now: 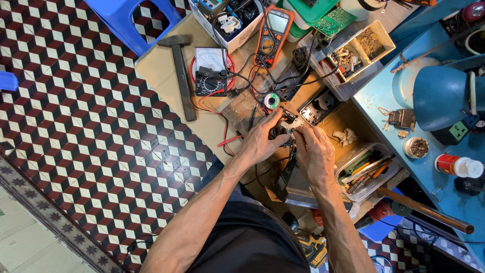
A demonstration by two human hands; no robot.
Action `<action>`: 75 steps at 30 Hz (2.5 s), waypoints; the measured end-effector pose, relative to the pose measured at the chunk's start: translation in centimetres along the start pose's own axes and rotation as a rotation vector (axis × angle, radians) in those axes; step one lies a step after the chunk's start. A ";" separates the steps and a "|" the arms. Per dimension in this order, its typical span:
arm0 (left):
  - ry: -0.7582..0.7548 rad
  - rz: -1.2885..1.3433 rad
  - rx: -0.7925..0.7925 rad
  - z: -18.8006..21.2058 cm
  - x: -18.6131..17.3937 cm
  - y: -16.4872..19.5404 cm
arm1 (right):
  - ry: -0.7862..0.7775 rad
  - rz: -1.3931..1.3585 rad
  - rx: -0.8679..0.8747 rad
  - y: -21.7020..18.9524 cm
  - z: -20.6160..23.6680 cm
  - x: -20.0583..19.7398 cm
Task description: The person works at a cluttered electronics repair bench, handling a small electric motor and its wiring. They strip and position wires, manipulate the motor housing and components by hand, and use a cordless drill on the assembly while a multimeter and power supply sit nearby.
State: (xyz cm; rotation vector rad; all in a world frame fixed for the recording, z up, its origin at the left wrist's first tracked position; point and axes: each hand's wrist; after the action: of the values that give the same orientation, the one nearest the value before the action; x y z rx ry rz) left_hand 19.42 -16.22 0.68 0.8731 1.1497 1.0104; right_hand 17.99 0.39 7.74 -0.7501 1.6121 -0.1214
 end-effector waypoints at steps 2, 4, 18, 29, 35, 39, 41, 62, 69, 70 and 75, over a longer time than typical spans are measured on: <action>0.007 0.007 0.007 0.1 0.1 -0.2 | -0.022 0.016 0.023 0.0 0.0 0.3; 0.008 0.018 0.024 0.1 0.1 -0.3 | -0.030 0.011 0.042 -0.1 0.0 0.6; -0.027 0.009 0.028 0.4 0.6 0.1 | 0.034 0.011 0.041 0.5 1.1 0.2; -0.176 0.022 0.142 -1.5 -0.9 -2.2 | 0.351 -0.243 0.570 0.1 7.4 -3.7; -0.251 -0.051 0.129 -0.2 -5.8 0.0 | 0.488 -0.609 1.070 -3.5 14.1 -0.9; -0.341 -0.161 0.221 0.9 -6.9 1.8 | 0.555 -0.920 1.255 -6.1 13.3 3.2; -0.415 -0.148 0.244 1.3 -6.8 1.8 | 0.591 -1.064 1.378 -6.4 12.0 4.9; -0.702 0.372 -0.564 0.6 -1.8 -2.1 | 1.057 -1.428 1.154 -6.3 13.4 9.0; -0.696 0.340 -0.428 1.2 -1.8 -2.8 | 1.079 -1.446 1.100 -6.4 13.6 9.0; -0.697 0.335 -0.420 1.3 -1.8 -2.9 | 1.079 -1.455 1.106 -6.5 13.7 9.0; -0.704 0.324 -0.407 1.4 -1.8 -3.0 | 1.097 -1.501 1.081 -6.8 14.0 9.2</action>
State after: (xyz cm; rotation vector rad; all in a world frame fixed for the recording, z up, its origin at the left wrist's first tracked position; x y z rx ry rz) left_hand 21.18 -18.98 -1.27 0.9835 0.2004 1.0244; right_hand 33.58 -5.02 0.36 -0.8469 1.1626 -2.5766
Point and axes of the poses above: each hand's wrist, its own z-axis away from the middle knuckle, its own x-axis out of the palm, y = z × x, and after that the axes turned 2 degrees about z, right-handed
